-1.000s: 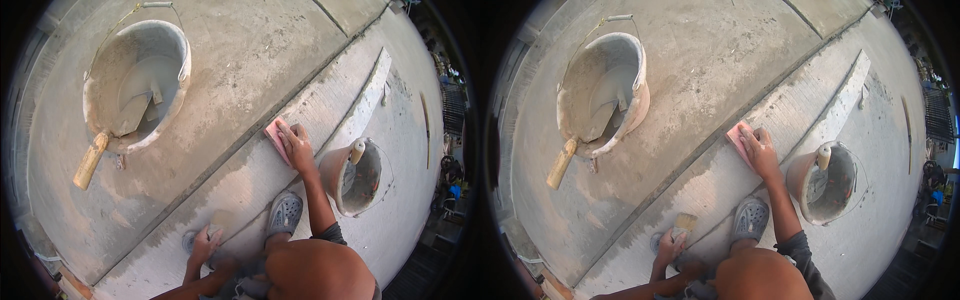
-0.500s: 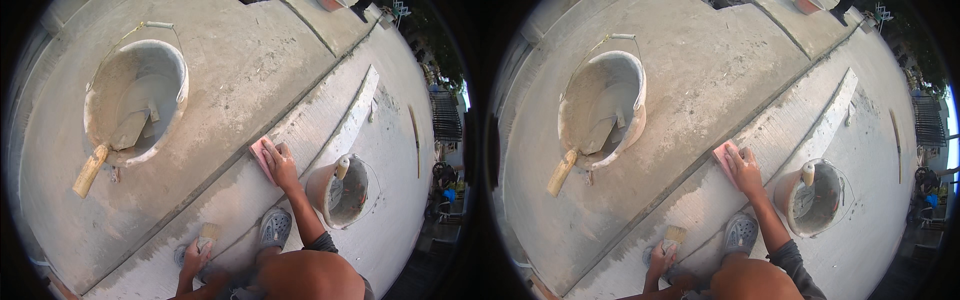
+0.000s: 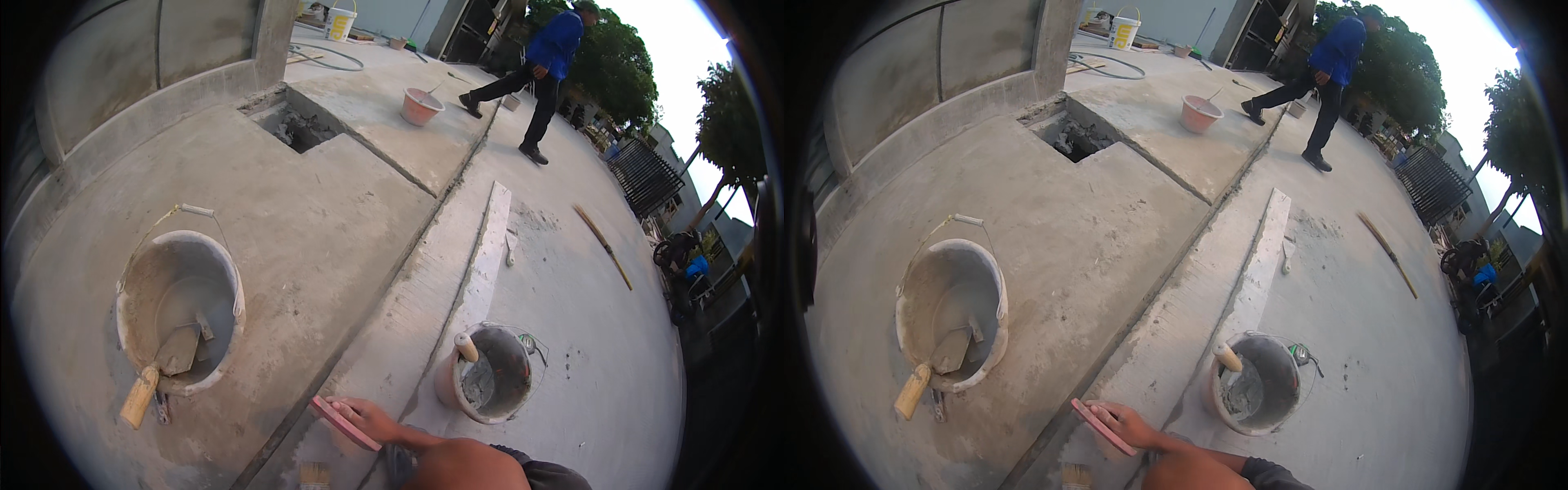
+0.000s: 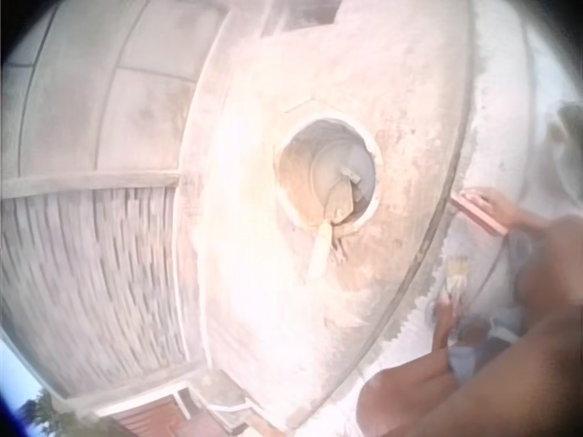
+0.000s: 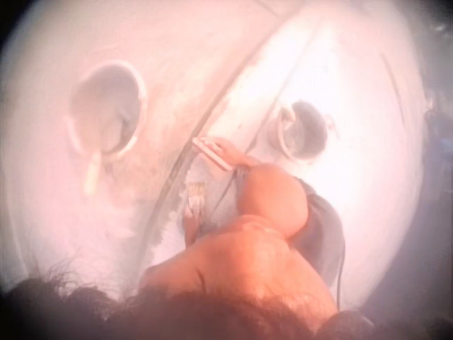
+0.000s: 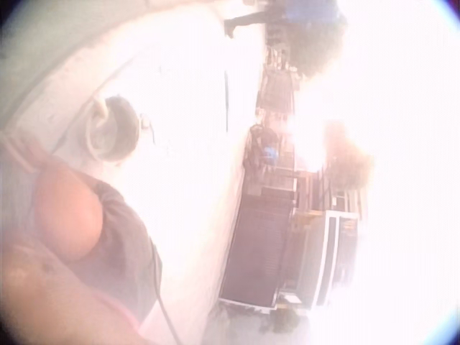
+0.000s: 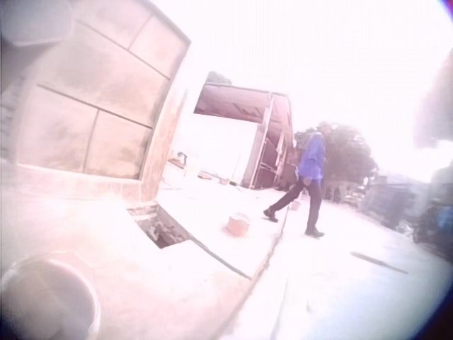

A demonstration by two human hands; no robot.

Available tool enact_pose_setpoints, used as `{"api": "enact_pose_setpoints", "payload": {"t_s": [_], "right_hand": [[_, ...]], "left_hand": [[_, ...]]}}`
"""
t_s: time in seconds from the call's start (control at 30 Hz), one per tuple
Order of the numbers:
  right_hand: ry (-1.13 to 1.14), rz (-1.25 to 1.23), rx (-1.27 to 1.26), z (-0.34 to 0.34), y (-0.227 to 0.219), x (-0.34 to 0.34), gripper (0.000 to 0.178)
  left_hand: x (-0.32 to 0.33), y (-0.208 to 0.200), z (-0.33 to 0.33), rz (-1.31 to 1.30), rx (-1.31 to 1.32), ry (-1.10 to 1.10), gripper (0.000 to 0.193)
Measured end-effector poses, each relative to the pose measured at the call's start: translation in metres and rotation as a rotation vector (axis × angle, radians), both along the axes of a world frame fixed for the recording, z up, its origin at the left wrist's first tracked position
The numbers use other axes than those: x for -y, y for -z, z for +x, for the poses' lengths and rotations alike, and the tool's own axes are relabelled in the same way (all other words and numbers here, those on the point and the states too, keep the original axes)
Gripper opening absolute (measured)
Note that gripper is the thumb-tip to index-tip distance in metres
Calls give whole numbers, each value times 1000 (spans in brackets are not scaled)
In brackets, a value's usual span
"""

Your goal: The person smooths a concrete surface using a pink sponge and a brush, then applies and spreads cement with a trowel. The person works on a linear section of the floor, alternating between brushing, sponging, and troweling to finish the surface.

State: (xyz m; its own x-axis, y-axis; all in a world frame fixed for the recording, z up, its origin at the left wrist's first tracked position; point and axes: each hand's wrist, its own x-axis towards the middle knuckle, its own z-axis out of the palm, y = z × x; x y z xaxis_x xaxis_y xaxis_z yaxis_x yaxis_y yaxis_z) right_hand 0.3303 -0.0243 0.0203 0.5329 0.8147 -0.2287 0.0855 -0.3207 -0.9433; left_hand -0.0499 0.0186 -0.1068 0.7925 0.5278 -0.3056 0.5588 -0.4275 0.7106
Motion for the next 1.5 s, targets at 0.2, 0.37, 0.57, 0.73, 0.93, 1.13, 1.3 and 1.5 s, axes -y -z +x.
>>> {"api": "enact_pose_setpoints", "payload": {"t_s": [0.2, 0.37, 0.57, 0.73, 0.93, 1.13, 1.3, 1.5], "right_hand": [[19, 77, -616, -61, 3, 8, 46], [0, 144, -601, -68, -12, 16, 42], [93, 159, -469, -54, -42, 13, 35], [77, 84, -472, -37, -57, 4, 33], [-261, -180, -253, 3, -93, 8, 38], [-279, -160, -136, 103, -196, -21, 40], [-654, -320, 542, 157, -236, -91, 34], [-912, -601, 584, 230, -171, -104, 35]], "left_hand": [[-36, -136, 115, -1128, 165, -386, 33], [-56, -159, 142, -1280, 250, -499, 39], [-57, -170, 165, -1537, 370, -379, 43], [-58, -179, 169, -1605, 356, -385, 45], [-74, -171, 163, -1506, 315, -591, 46], [-124, -239, 170, -1065, 477, -501, 37], [-243, -370, 205, 137, -161, -221, 34], [-346, -299, 285, 681, -533, 211, 27]]}}
